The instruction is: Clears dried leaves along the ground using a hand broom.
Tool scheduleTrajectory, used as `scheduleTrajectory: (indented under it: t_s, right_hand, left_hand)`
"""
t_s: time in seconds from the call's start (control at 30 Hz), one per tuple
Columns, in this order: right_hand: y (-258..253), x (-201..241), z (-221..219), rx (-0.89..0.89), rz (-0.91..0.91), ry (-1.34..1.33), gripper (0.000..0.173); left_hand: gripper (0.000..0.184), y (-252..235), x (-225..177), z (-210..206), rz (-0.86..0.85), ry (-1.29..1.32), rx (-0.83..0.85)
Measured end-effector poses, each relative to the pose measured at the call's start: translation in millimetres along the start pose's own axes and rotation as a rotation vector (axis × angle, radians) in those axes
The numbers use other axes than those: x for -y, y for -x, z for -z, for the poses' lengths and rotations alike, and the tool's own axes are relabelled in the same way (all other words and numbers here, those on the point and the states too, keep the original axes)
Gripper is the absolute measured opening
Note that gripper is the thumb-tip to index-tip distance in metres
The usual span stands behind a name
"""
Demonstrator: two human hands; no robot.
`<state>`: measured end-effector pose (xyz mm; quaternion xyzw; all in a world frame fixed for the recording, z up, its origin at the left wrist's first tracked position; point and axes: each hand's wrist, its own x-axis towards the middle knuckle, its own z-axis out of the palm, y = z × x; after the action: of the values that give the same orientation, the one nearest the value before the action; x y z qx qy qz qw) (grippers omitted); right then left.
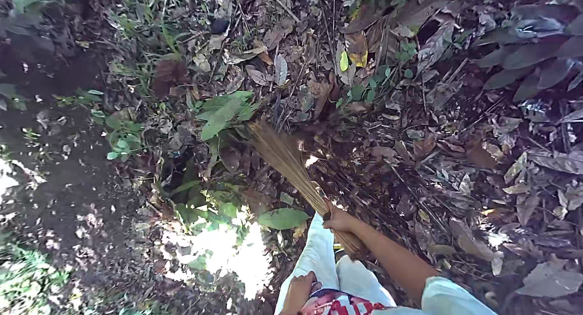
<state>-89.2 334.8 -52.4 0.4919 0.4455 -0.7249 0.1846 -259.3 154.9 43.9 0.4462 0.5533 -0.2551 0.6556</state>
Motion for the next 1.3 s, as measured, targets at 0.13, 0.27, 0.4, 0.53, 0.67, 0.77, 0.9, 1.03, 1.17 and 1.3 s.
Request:
scheduleTrajectory:
  t_s: [0.13,0.27,0.4,0.53,0.67,0.77,0.9,1.03,1.17,1.3]
  right_hand:
    - [71.8,-17.6,37.7,-0.028,-0.036,0.177,0.111]
    - [150.0,-39.5,25.7,-0.36,-0.195,-0.38,0.109]
    - [72.1,-39.5,42.7,-0.596,-0.252,-0.711,0.08]
    - [-37.9,18.7,73.4,-0.296,-0.142,-0.359,0.085]
    - [-73.6,68.4,85.8,-0.081,-0.009,0.007,0.114]
    - [-39.8,76.5,109.8,0.0,0.094,0.269,0.11]
    - [64.1,67.5,116.3,-0.014,0.12,0.154,0.108]
    - [121.9,36.6,96.8,-0.366,0.069,-0.369,0.115]
    - [43.2,33.2,116.7,-0.629,-0.023,-0.587,0.098]
    - [-66.5,83.2,153.4,-0.215,-0.003,-0.448,0.08]
  left_hand:
    - [0.047,-6.6,-0.8,26.9,0.015,-0.021,0.027]
    - [0.051,-9.2,-4.1,42.2,0.042,0.017,0.042]
    - [0.052,-5.9,2.2,43.1,0.043,0.07,0.016]
    - [0.052,-5.8,8.3,39.7,0.062,0.126,-0.038]
    - [0.045,-15.5,9.1,38.6,0.069,0.287,-0.176]
    - [0.047,-40.9,-15.6,65.4,-0.053,0.566,-0.335]
    - [0.064,-67.3,-117.2,102.4,-0.257,1.248,-0.164]
    - [0.076,-75.0,-215.0,101.9,-0.252,1.764,0.096]
    - [0.053,-129.4,-221.8,157.2,-0.216,1.779,0.069]
    - [0.042,-185.1,-188.7,221.7,-0.127,1.995,-0.46]
